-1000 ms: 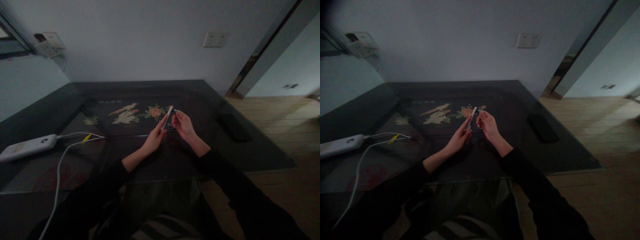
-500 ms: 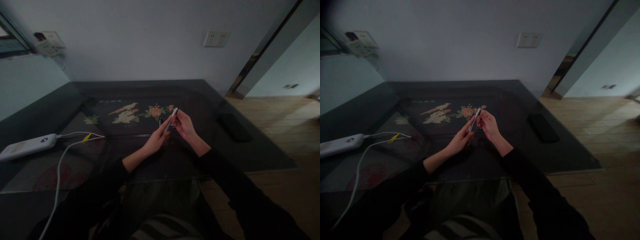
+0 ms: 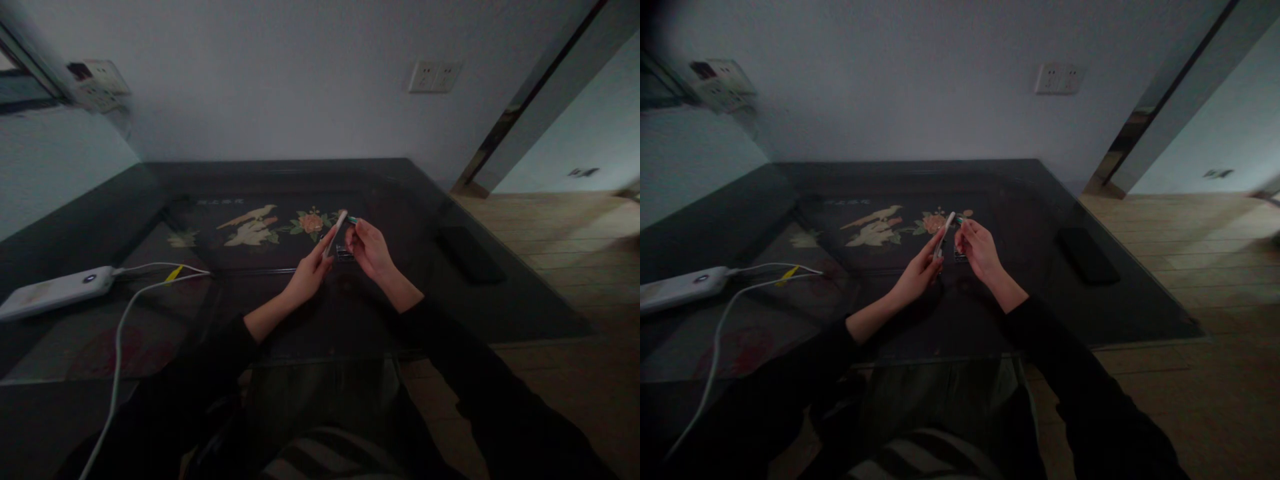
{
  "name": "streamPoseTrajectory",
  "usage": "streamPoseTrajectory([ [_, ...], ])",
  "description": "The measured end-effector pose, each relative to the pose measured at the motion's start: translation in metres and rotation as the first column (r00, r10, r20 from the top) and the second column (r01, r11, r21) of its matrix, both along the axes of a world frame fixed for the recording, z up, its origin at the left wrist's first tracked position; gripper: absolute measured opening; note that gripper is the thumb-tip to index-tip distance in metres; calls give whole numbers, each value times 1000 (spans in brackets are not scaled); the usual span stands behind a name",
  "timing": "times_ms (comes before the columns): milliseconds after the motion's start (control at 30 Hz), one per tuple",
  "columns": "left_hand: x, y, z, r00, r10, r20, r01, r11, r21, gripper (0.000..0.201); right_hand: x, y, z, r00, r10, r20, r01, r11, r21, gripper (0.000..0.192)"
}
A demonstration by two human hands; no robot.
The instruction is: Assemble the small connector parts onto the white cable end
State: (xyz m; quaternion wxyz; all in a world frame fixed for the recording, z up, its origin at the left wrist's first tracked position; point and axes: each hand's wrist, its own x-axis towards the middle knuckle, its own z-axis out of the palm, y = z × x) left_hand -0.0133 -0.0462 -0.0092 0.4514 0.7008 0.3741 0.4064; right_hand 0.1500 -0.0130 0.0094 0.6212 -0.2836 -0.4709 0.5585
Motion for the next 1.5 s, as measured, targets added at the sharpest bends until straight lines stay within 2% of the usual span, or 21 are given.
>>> streamPoseTrajectory([
  [600, 4, -7, 3, 994, -103, -39, 104, 994, 27, 64, 1, 1, -2, 999, 7, -37, -7, 1000, -9, 37],
  [1167, -2, 3, 0, 999, 7, -52, -5, 999, 53, 65, 0, 3, -3, 999, 7, -33, -7, 1000, -5, 40],
  [1500, 0, -2, -1, 998, -60, -17, 61, 998, 33, 65, 2, 4, -5, 999, 8, -44, -8, 1000, 8, 32],
])
